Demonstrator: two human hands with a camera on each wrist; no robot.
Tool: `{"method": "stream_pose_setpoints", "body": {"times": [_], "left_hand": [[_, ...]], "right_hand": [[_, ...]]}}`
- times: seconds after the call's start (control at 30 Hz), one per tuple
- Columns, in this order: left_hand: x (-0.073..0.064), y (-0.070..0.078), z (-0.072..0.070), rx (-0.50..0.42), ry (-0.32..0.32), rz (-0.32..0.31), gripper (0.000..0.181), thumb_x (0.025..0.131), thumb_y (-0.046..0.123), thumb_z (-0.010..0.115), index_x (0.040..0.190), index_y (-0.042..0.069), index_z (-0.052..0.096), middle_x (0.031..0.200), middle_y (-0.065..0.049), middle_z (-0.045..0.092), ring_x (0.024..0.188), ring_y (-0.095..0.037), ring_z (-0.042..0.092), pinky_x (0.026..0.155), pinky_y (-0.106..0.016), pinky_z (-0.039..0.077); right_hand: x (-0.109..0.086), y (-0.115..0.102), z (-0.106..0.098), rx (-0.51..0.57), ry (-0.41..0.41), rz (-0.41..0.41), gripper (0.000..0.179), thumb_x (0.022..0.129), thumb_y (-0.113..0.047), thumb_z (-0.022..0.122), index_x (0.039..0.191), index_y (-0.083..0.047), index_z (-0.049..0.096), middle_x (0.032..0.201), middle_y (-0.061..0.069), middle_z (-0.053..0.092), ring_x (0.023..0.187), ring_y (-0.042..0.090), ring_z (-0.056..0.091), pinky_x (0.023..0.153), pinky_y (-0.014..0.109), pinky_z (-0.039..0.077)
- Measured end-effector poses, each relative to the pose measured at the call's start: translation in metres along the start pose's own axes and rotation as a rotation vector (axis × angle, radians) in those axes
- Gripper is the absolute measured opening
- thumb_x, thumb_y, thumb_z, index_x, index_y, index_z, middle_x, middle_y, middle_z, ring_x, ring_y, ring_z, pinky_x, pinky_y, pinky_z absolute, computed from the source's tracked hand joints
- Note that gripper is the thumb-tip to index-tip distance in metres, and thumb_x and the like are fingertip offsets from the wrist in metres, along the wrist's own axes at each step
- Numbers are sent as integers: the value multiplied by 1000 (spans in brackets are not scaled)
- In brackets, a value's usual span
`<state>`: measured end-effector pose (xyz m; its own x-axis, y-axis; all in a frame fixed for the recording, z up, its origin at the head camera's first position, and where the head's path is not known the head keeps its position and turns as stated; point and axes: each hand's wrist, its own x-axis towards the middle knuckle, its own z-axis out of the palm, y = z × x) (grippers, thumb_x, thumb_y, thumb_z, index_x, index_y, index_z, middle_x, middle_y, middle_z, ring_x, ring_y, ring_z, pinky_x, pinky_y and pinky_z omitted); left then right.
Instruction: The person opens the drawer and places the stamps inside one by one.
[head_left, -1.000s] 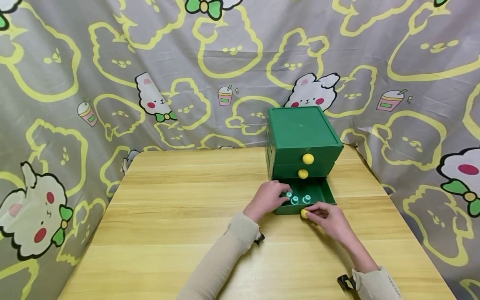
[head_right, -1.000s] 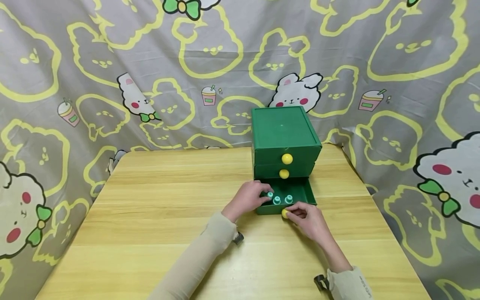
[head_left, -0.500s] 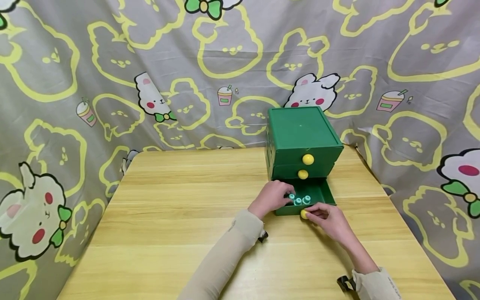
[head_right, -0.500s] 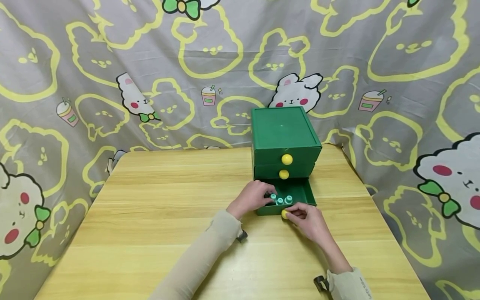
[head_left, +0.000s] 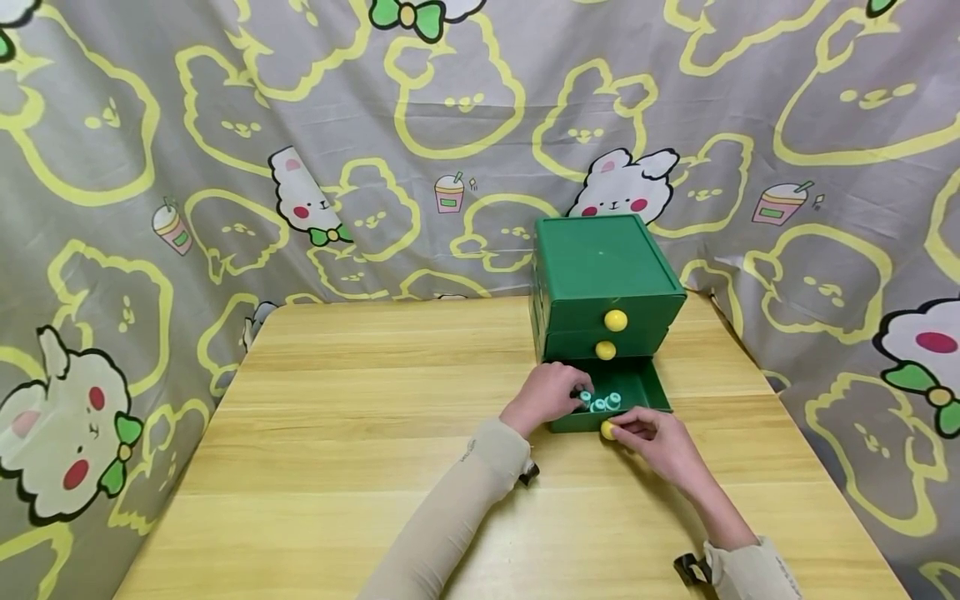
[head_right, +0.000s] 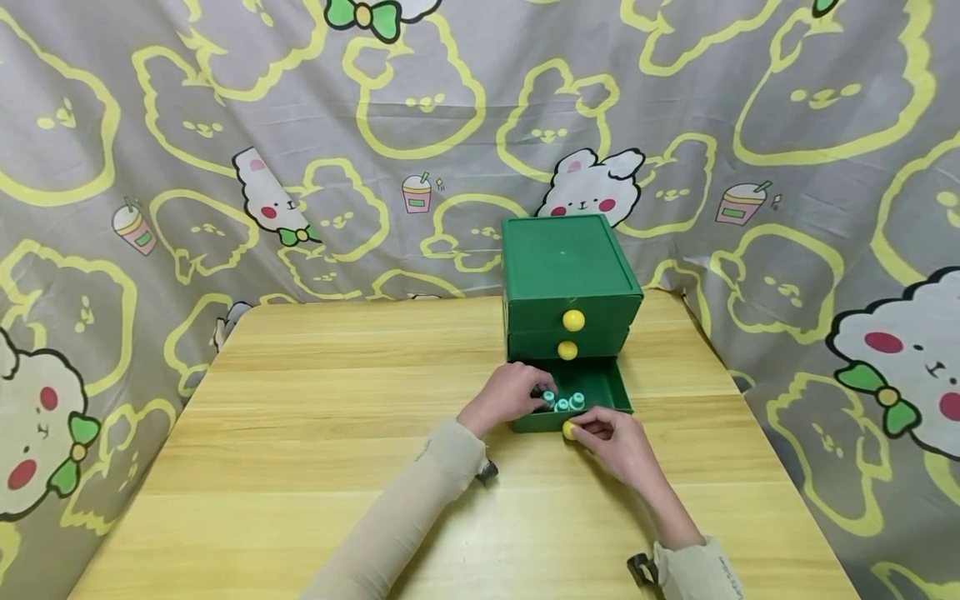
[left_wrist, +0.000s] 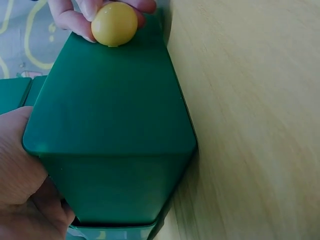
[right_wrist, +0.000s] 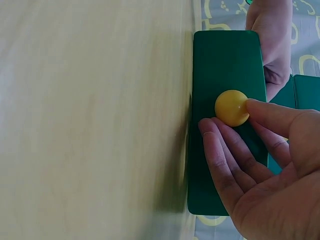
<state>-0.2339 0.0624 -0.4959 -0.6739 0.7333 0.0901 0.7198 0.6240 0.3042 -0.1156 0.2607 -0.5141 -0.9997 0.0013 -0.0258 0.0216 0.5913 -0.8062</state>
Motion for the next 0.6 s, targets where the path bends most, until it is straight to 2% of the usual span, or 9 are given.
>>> {"method": "stream_pose_setpoints", "body": {"times": [0.6], "left_hand": [[3,-1,4,56,-16,5,12,94,23,79,105,28,81,102,13,77,90,-7,69,78,-23,55]], "right_hand": [[-1,-3,1,4,-2,7,12,96,-15,75,107,-11,79,100,7,76,85,17,72,72,20,57]]}}
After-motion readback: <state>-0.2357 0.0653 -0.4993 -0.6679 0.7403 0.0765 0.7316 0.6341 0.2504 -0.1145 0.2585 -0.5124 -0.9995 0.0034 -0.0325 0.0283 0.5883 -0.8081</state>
